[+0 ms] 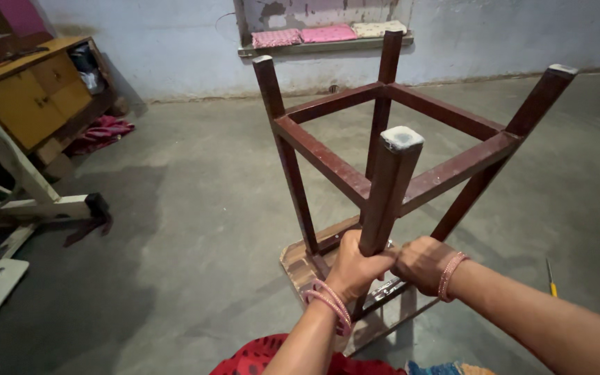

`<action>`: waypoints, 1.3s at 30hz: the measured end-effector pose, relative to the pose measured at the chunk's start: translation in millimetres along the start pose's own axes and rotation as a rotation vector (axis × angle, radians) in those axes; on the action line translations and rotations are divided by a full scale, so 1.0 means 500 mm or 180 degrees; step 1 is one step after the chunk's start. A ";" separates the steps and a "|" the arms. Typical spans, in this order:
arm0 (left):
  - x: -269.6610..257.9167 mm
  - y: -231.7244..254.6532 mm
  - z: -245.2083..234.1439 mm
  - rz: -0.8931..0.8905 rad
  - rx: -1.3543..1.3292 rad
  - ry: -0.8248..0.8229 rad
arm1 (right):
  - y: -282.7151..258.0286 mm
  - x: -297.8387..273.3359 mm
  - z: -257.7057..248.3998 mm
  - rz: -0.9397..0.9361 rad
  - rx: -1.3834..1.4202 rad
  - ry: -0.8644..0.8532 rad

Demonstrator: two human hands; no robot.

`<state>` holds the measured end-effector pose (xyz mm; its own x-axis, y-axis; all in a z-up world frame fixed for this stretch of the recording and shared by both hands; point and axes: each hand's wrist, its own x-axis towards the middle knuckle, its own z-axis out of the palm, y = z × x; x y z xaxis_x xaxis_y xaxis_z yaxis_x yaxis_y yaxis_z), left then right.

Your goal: The person assembles a small wooden stool by tightening the legs to the seat frame using a screwdriver, then places the seat on top and checks stability.

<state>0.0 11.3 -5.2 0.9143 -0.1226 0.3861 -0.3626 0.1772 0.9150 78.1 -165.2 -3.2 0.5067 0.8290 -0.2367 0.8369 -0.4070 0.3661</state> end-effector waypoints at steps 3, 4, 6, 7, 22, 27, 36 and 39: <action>0.005 0.001 -0.004 -0.0046 0.0040 -0.0027 | 0.000 -0.004 0.009 0.0205 0.0337 0.0318; 0.009 0.000 -0.006 -0.0064 0.0021 -0.0028 | 0.002 -0.002 0.013 0.0228 0.0291 0.0236; 0.011 -0.008 -0.004 -0.0125 -0.0083 -0.0082 | 0.008 -0.002 0.021 0.0270 0.0227 0.0037; 0.015 -0.009 -0.006 -0.0141 -0.0144 -0.0127 | 0.011 0.002 0.023 0.0350 0.0370 0.0068; 0.006 0.016 0.004 -0.0104 0.0000 -0.0125 | 0.003 0.016 -0.027 0.1237 0.0996 -0.0662; 0.006 -0.012 -0.002 -0.0054 0.0130 -0.0085 | -0.018 -0.021 0.044 0.0462 0.0428 0.0229; -0.006 -0.009 0.002 0.0097 -0.0125 0.0284 | -0.026 0.015 0.007 -0.0038 0.0475 0.0357; -0.010 -0.001 -0.003 0.0071 0.0064 0.0316 | -0.026 0.034 -0.014 0.0619 0.0769 -0.0399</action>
<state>-4.3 13.2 -7.6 0.9190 -0.0214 0.3937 -0.3856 0.1590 0.9088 74.2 -143.0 -5.6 0.6707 0.6793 -0.2978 0.7394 -0.6445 0.1949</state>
